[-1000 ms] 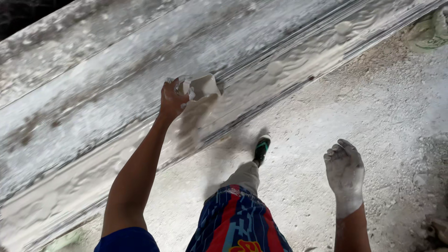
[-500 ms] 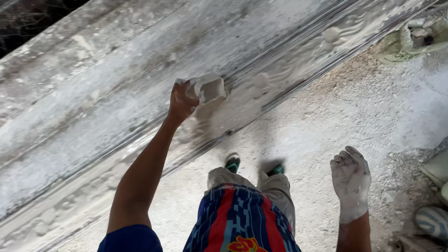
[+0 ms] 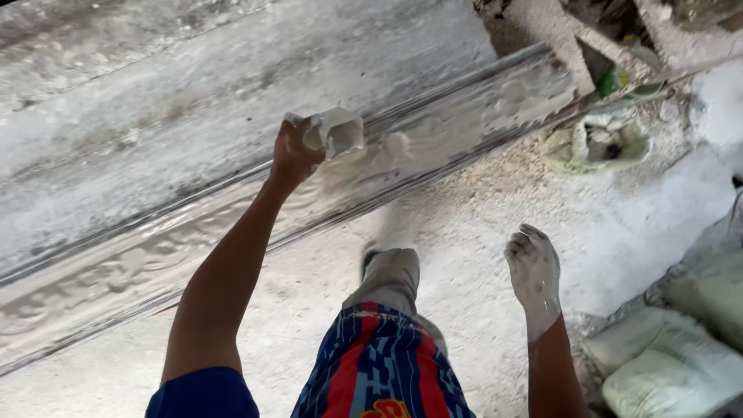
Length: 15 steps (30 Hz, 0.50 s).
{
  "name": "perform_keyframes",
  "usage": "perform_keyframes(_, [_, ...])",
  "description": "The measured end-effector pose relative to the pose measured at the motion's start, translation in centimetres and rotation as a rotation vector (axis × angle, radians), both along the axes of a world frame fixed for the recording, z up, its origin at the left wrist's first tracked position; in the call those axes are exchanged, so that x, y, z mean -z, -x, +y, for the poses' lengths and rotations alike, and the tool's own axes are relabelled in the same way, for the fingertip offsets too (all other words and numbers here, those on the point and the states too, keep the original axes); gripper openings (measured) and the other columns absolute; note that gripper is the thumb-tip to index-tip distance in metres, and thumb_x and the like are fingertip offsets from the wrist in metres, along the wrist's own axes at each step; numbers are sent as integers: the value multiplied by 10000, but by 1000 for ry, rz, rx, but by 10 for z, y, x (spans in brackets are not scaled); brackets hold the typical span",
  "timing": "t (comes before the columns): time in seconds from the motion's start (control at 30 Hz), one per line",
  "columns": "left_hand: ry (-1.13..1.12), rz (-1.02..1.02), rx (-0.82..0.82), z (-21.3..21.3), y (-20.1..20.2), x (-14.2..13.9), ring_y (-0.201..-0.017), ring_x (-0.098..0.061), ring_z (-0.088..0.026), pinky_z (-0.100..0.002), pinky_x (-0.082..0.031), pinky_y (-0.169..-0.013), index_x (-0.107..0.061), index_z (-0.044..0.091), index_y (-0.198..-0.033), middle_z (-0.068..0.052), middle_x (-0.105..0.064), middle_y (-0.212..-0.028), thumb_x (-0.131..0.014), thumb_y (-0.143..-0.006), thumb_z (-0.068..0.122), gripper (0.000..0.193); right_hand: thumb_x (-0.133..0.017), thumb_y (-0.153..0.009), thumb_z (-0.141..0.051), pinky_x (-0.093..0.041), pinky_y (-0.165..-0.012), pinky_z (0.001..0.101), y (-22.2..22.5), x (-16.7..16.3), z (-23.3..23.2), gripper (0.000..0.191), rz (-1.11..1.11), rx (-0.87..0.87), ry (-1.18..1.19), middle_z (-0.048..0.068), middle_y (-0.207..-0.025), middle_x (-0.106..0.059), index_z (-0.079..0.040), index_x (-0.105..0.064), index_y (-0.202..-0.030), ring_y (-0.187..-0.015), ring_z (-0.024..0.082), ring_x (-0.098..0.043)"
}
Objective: The person mixes a white paste in a bucket with their hand, then uses a small rectangular tool to apply the paste into the grooves of a long ornate molding. The person repeatedly scoops paste and spreads it along the molding's surface.
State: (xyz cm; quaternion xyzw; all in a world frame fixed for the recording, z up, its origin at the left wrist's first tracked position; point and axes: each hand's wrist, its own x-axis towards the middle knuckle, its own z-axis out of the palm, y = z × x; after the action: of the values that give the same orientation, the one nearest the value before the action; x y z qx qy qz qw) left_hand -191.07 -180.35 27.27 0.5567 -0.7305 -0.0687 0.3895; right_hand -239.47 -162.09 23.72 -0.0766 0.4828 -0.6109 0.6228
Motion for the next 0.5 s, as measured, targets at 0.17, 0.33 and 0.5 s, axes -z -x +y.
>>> perform_keyframes(0.17, [-120,-6,41,-55,89,14,-916,-646,-428,-483,-596,-780,-643,-85,-1266,-320,-640,-1058,-864,-713,119,630,-642,-1019,-174,-504,-730,306,69,21,-120,222,126,-128,7,75,-948,-658,-29,-631,-1186,-827,177,-607])
perform_keyframes(0.33, [-171,-53,74,-103,177,34,-963,-635,-412,-501,-565,-848,-652,-44,-1282,-286,-664,-1094,-852,-740,169,616,-614,-1030,-205,-536,-696,272,140,41,-216,234,338,-189,-83,61,-957,-682,-44,-645,-1198,-807,145,-632])
perform_keyframes(0.5, [-279,-127,122,-155,258,32,-939,-599,-385,-498,-532,-868,-660,13,-1299,-248,-682,-1099,-829,-737,222,623,-605,-1075,-232,-499,-671,273,210,67,-319,278,454,-293,50,80,-1017,-679,-18,-621,-1250,-822,146,-611])
